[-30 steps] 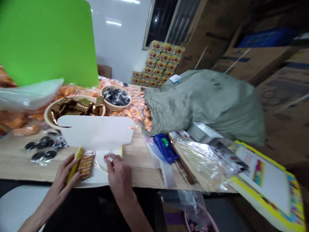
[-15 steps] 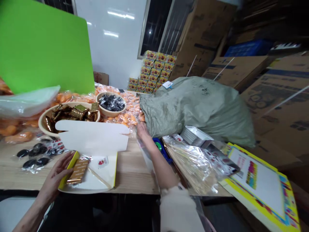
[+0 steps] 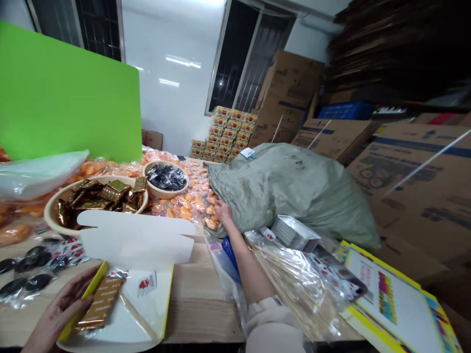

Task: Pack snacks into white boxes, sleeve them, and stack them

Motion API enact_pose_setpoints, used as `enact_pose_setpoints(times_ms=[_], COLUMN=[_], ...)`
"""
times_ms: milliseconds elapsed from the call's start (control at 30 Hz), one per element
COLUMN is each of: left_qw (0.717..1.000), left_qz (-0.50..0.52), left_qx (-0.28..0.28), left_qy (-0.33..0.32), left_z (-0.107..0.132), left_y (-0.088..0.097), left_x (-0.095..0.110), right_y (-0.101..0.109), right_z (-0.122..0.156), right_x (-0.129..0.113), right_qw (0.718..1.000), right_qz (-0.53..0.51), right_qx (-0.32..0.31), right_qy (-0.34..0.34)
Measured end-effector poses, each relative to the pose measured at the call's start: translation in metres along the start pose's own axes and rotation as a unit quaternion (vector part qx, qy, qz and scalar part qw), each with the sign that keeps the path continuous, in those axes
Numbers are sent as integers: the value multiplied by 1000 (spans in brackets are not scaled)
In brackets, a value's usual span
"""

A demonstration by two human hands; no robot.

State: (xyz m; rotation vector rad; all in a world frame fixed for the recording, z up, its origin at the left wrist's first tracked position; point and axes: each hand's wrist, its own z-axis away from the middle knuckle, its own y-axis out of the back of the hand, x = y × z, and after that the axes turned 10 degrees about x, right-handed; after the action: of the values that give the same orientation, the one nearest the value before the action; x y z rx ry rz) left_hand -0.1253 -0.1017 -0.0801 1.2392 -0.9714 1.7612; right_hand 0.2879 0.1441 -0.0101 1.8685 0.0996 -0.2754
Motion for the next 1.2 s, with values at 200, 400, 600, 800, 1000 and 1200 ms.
enact_pose_setpoints(times_ms=[200,400,600,800,1000,1200], left_qw=[1000,1000,1000,974,913,856], left_qz=[-12,-17,-6,-68,-139,-234], left_qx=[22,10,-7,100,-110,-150], left_qy=[-7,-20,-23,-193,-367,-435], left_z=[5,8,5,28,92,79], left_y=[-7,-7,-6,-8,-58,-82], left_x=[10,15,8,19,51,42], right_y=[-2,-24,-2,63,98,68], right_z=[9,37,41,67,215,284], right_x=[-14,-23,-24,-24,-81,-132], right_qw=[1000,999,990,922,830,791], right_qz=[5,1,-102,-254,-489,-593], right_qx=[-19,-49,71,268,264,28], right_qy=[22,-6,-61,-120,-46,-149])
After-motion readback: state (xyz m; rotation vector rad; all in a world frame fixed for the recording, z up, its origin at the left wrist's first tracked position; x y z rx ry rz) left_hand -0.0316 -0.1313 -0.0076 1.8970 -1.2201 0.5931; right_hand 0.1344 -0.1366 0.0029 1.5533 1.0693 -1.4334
